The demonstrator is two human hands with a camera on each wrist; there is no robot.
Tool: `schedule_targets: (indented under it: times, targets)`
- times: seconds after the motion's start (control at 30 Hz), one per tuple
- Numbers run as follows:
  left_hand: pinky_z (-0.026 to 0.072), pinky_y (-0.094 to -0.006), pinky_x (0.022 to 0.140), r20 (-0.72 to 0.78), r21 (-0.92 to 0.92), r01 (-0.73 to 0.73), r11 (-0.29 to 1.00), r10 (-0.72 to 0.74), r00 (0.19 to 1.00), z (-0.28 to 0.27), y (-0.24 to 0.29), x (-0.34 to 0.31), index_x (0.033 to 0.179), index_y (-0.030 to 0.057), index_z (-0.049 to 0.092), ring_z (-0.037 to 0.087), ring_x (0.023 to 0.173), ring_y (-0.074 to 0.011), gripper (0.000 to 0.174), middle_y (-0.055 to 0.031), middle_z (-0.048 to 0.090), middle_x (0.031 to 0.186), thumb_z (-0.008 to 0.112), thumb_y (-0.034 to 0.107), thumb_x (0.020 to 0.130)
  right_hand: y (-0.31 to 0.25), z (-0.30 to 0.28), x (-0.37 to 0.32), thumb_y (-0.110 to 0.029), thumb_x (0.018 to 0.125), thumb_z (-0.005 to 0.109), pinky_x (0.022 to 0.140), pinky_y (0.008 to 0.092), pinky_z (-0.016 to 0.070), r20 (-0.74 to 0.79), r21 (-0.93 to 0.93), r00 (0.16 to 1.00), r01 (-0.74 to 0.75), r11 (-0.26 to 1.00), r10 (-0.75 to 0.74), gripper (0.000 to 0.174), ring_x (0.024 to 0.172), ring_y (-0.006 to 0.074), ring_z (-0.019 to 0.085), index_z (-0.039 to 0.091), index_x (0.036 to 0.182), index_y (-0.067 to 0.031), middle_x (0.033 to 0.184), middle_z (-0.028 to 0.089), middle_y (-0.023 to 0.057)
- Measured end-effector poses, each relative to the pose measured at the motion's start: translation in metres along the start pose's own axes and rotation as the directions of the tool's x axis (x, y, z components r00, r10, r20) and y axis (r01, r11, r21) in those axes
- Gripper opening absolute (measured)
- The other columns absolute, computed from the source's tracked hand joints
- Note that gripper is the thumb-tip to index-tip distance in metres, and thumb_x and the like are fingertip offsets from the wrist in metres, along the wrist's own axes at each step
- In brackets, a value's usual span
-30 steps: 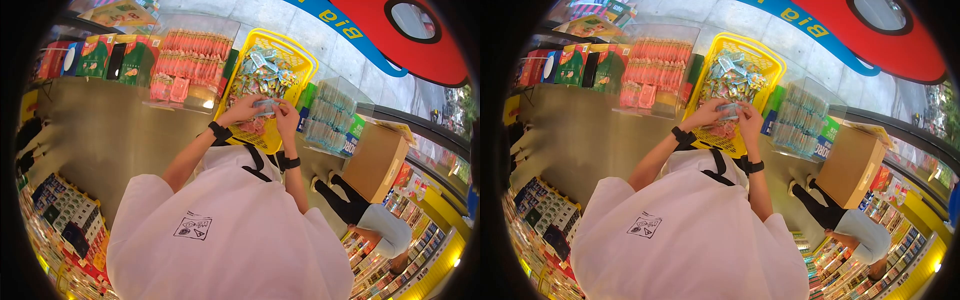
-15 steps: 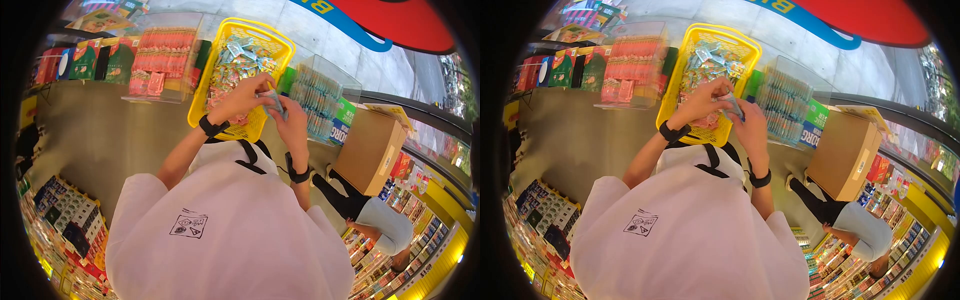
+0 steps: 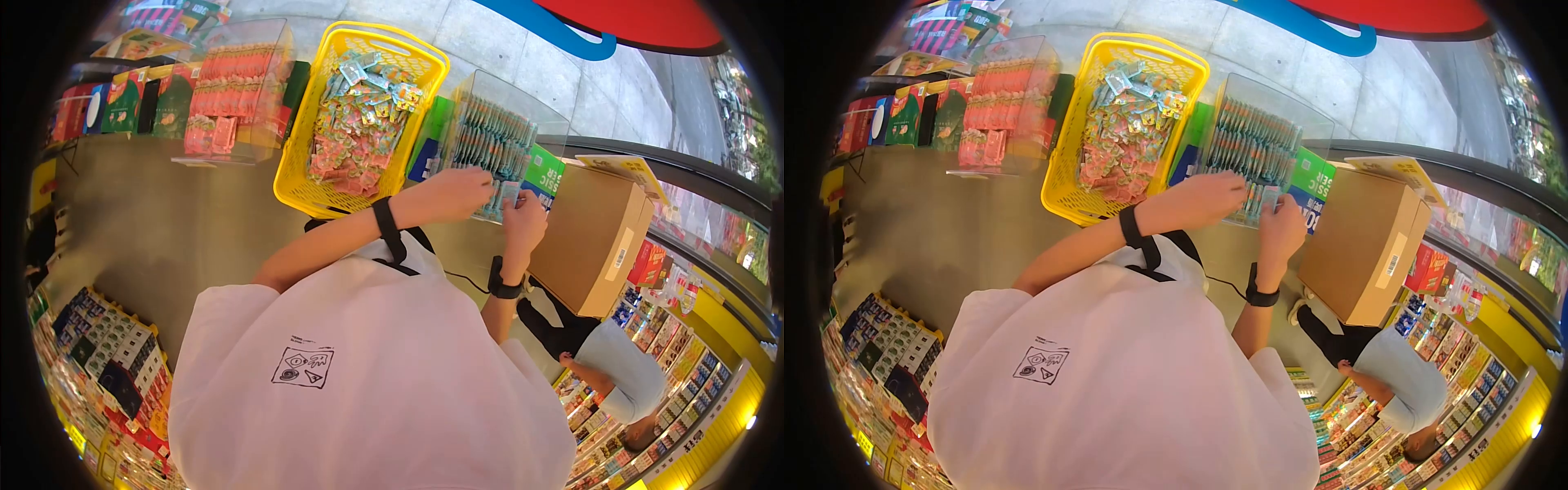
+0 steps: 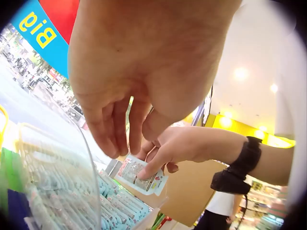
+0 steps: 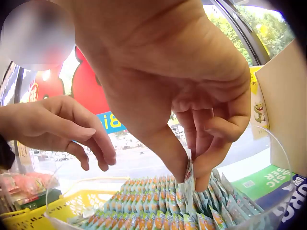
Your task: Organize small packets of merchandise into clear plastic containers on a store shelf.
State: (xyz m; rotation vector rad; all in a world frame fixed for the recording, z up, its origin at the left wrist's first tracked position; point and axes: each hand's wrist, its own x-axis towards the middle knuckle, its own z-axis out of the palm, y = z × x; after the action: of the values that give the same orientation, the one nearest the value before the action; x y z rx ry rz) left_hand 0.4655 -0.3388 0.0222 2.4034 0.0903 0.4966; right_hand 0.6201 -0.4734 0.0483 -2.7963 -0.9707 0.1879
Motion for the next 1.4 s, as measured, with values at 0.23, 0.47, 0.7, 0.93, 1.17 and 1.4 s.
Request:
schedule_targets:
  times: [0.23,0.47,0.7,0.93,1.17,1.4]
  targets:
    - [0.0558,-0.0387,0.084,0.135,0.177,0.015,0.984,-0.04,0.99,0.063,-0.002,0.004,0.097,0.0015,0.07,0.063,0.101,-0.0268,0.023,-0.0094,0.064,0.106,0.07,0.021,0.085,0.013,0.043,0.014,-0.025,0.077,0.081,0.07,0.0472,0.0559,0.106,-0.117,0.992,0.075,0.99,-0.063,0.024,0.08,0.0346,0.071,0.069,0.09,-0.0089,0.081,0.073,0.01]
    - [0.0511,-0.041,0.097,0.136,0.227,0.061,0.972,-0.094,0.986,0.092,-0.007,-0.01,0.109,-0.0021,0.071,0.057,0.124,-0.0287,0.043,-0.0129,0.062,0.132,0.07,0.037,0.091,0.015,0.067,0.024,-0.024,0.077,0.081,0.07,0.0491,0.0555,0.059,-0.232,0.988,0.151,0.961,-0.141,0.024,0.077,0.0395,0.069,0.064,0.082,-0.0079,0.08,0.071,0.0143]
    - [0.0495,-0.0413,0.101,0.166,0.252,0.065,0.966,-0.109,0.98,0.085,-0.005,-0.01,0.111,-0.003,0.072,0.054,0.129,-0.0309,0.047,-0.0138,0.06,0.137,0.073,0.038,0.088,0.013,0.056,0.024,-0.024,0.078,0.083,0.068,0.0507,0.0554,0.094,-0.201,0.987,0.143,0.969,-0.126,0.029,0.08,0.0418,0.071,0.062,0.087,-0.0055,0.083,0.071,0.0194]
    - [0.0487,-0.0417,0.103,0.178,0.244,0.087,0.966,-0.132,0.975,0.085,-0.003,-0.009,0.107,-0.003,0.073,0.053,0.13,-0.0323,0.045,-0.0149,0.06,0.135,0.074,0.038,0.088,0.005,0.056,0.027,-0.02,0.084,0.078,0.066,0.0515,0.0553,0.093,-0.132,0.964,0.259,0.957,-0.248,0.024,0.079,0.0451,0.07,0.061,0.092,-0.0035,0.081,0.071,0.0216]
    - [0.049,-0.0416,0.103,0.157,0.233,0.097,0.968,-0.136,0.978,0.086,-0.004,-0.009,0.105,-0.0032,0.073,0.054,0.129,-0.0323,0.046,-0.0152,0.061,0.135,0.076,0.038,0.086,0.023,0.074,0.029,-0.02,0.086,0.076,0.06,0.0498,0.0552,0.141,-0.228,0.956,0.286,0.931,-0.259,0.023,0.073,0.0427,0.069,0.062,0.081,-0.0026,0.077,0.068,0.0227]
    - [0.0486,-0.0431,0.104,0.096,0.235,0.115,0.965,-0.141,0.985,0.091,-0.004,-0.009,0.106,-0.0051,0.072,0.055,0.126,-0.0329,0.047,-0.0159,0.061,0.133,0.076,0.037,0.086,0.016,0.07,0.033,-0.025,0.089,0.076,0.058,0.0456,0.0575,0.161,-0.218,0.943,0.323,0.921,-0.292,0.033,0.072,0.0408,0.07,0.06,0.073,0.0001,0.075,0.066,0.0218]
